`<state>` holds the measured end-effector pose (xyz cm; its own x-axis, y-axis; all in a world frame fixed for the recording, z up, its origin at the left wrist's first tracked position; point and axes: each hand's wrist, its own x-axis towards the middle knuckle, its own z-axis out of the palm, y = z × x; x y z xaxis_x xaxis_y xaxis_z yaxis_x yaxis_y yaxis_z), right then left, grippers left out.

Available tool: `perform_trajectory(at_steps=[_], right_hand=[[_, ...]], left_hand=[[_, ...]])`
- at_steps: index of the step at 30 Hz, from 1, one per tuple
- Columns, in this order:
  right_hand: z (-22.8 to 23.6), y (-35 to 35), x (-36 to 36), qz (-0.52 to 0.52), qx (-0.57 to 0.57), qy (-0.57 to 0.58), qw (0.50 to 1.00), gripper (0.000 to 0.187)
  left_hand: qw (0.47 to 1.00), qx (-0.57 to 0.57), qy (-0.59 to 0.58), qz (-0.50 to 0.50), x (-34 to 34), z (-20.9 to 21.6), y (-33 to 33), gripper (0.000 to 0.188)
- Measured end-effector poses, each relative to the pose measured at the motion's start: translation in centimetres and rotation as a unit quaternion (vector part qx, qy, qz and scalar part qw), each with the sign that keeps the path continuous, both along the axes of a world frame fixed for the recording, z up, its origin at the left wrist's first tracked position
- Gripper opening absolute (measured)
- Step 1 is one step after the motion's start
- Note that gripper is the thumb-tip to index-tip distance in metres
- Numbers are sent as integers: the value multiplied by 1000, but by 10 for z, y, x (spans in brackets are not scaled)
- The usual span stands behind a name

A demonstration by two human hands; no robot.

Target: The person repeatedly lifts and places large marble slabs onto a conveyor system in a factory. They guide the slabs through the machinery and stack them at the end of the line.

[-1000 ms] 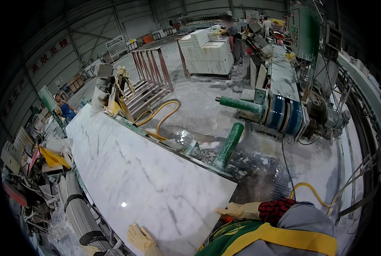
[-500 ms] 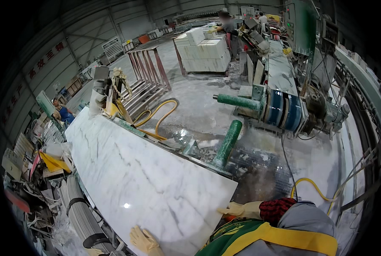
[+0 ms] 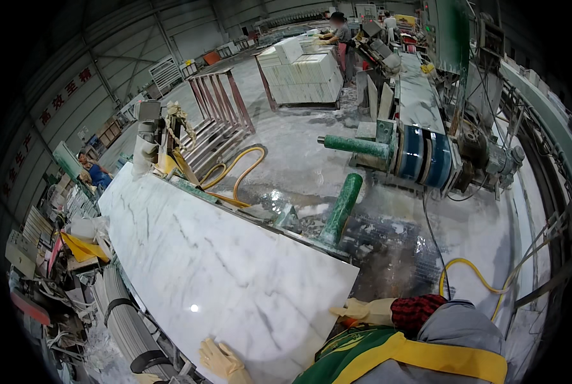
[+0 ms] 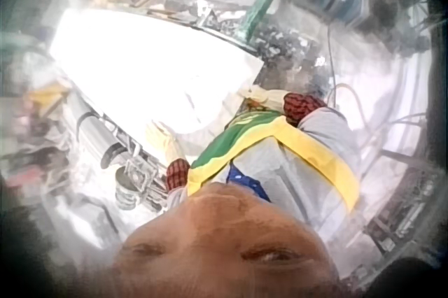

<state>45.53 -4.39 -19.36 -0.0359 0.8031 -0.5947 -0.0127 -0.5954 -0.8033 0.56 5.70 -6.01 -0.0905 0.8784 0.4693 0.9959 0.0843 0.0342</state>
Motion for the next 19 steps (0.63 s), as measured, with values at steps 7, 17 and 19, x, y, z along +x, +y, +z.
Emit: perform_trajectory(at_steps=[7,17,19], right_hand=[[6,-4,-7,-35,11,2,999,75],[52,-10,-17,-26,-80,37,996,70],[66,-11,-15,16,-120,-1,993,68]], left_hand=[[998,-36,-40,-18,18,34,-7,47],[918,-374,-124,-40,-38,50,52,65],[898,-413,-151,-10,-33,57,56,74]])
